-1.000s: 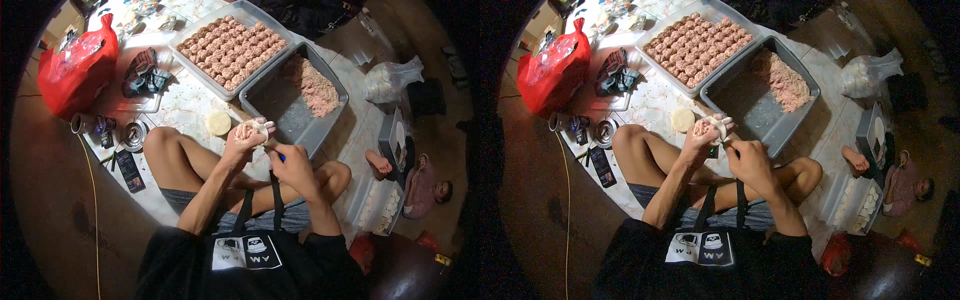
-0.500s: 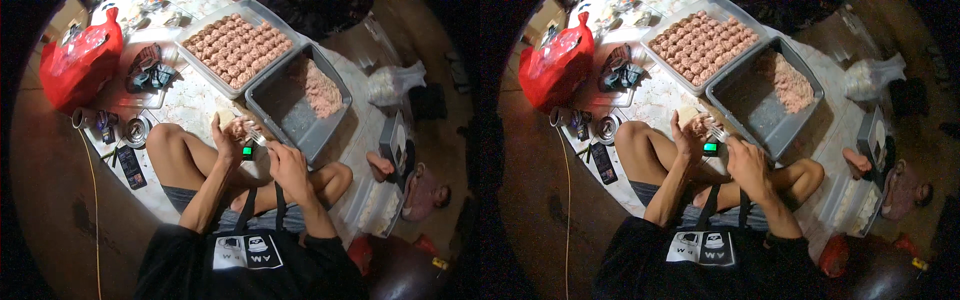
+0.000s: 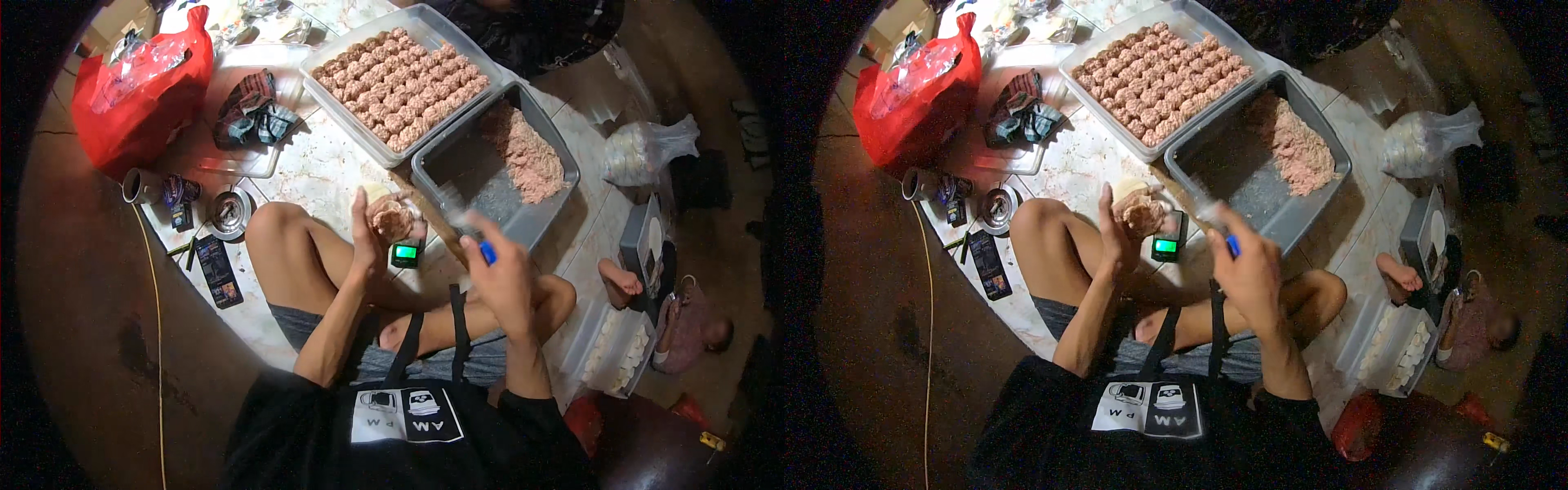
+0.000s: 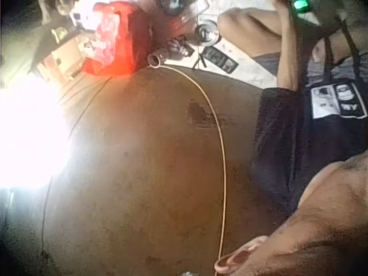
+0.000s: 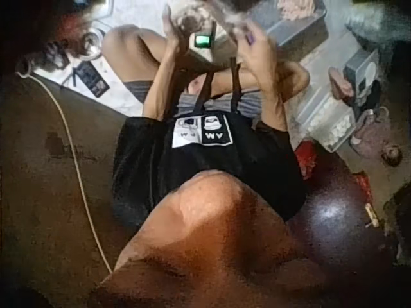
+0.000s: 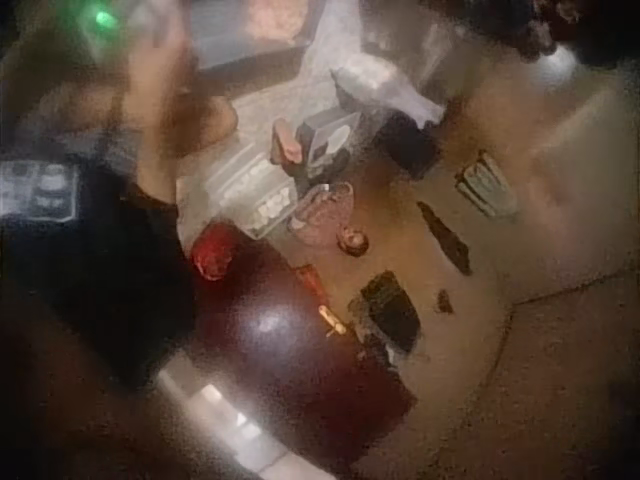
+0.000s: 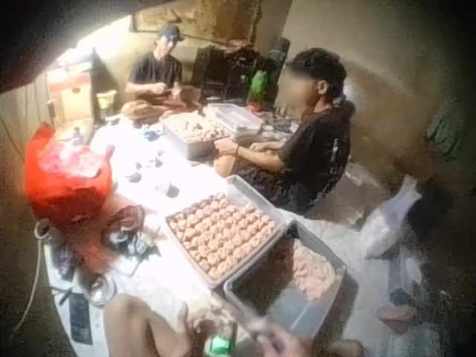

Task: The person prepares food by using a fork to scoop meat paste from a container onto small pieces of dough, weighing each portion on a digital scale, and then rolling the dough around the meat into balls and placing them into a storage tray. Once the tray is full, the person places a lid on it.

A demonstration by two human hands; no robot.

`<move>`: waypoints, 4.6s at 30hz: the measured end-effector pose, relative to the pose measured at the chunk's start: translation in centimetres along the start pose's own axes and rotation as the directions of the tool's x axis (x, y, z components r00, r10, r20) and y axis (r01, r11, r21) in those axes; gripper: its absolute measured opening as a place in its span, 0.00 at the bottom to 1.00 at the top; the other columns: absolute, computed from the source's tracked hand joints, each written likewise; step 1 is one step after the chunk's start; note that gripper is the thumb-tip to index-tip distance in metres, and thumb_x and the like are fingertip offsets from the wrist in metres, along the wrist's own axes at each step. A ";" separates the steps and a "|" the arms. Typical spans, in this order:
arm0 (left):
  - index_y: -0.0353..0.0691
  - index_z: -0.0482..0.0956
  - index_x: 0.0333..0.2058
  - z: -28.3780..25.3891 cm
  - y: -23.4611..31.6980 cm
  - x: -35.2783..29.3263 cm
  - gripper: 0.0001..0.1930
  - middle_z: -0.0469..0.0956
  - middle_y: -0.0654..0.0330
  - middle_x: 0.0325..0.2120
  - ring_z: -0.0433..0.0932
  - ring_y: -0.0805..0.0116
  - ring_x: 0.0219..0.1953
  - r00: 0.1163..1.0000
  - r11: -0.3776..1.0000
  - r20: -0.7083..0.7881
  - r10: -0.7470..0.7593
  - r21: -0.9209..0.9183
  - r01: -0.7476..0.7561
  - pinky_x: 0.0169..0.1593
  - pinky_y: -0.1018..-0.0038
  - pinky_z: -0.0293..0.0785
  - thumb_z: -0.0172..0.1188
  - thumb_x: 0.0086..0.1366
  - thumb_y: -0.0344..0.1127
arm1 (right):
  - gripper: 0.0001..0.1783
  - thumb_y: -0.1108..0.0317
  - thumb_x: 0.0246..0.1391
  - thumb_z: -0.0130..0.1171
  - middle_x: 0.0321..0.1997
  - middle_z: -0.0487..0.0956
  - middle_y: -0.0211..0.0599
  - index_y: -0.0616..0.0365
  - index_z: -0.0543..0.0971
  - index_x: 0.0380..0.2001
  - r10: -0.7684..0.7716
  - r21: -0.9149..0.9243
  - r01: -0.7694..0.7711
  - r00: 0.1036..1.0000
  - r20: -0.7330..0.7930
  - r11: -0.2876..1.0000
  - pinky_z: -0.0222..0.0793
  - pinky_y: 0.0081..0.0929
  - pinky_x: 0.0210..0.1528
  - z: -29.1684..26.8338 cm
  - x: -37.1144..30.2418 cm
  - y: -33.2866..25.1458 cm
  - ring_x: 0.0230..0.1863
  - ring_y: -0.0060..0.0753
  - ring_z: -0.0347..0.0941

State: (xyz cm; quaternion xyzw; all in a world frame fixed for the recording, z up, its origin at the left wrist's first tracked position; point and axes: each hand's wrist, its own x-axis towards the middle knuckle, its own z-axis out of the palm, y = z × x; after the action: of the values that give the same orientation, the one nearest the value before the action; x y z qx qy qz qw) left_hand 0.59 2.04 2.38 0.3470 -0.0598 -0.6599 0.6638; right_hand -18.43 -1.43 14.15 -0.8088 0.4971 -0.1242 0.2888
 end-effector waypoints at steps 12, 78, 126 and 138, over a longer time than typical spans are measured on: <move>0.36 0.78 0.55 0.7 0.5 -1.1 0.22 0.84 0.58 0.44 0.83 0.70 0.44 0.849 0.805 0.518 0.104 0.457 -0.377 0.52 0.73 0.80 0.69 0.69 0.44 | 0.14 0.63 0.68 0.66 0.22 0.76 0.18 0.64 0.84 0.32 0.098 0.545 -0.093 0.995 0.019 0.833 0.61 0.19 0.25 -2.3 1.7 -1.3 0.25 0.07 0.64; 0.40 0.72 0.29 2.3 0.1 -1.0 0.21 0.67 0.74 0.25 0.64 0.86 0.30 0.960 0.683 0.266 0.088 0.686 -0.252 0.32 0.83 0.64 0.82 0.56 0.30 | 0.05 0.75 0.63 0.59 0.34 0.82 0.58 0.66 0.81 0.37 -0.058 0.051 0.064 0.992 -0.113 0.997 0.75 0.45 0.35 0.6 -3.5 2.3 0.37 0.64 0.81; 0.39 0.74 0.34 1.9 -1.1 -0.9 0.16 0.74 0.70 0.29 0.72 0.80 0.32 0.964 0.740 0.247 0.098 0.629 -0.237 0.37 0.77 0.70 0.77 0.57 0.28 | 0.11 0.75 0.51 0.64 0.36 0.84 0.63 0.65 0.83 0.39 0.270 -0.520 -0.430 0.894 -0.356 0.738 0.77 0.56 0.44 -9.7 12.0 21.1 0.40 0.70 0.81; 0.29 0.80 0.35 1.8 -1.5 -0.8 0.11 0.76 0.65 0.25 0.69 0.81 0.29 0.869 0.502 0.494 0.034 0.743 -0.442 0.31 0.77 0.69 0.71 0.57 0.28 | 0.04 0.71 0.61 0.63 0.32 0.82 0.50 0.59 0.81 0.36 -0.166 -0.058 0.169 0.985 0.055 0.984 0.76 0.47 0.37 -4.8 -1.6 -0.3 0.36 0.61 0.82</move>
State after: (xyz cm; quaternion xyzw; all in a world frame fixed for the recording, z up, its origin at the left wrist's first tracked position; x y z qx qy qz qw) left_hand -1.77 2.28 3.22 0.4600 -0.5565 -0.5055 0.4724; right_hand -21.31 -1.55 18.29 -0.8592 0.4235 -0.1122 0.2642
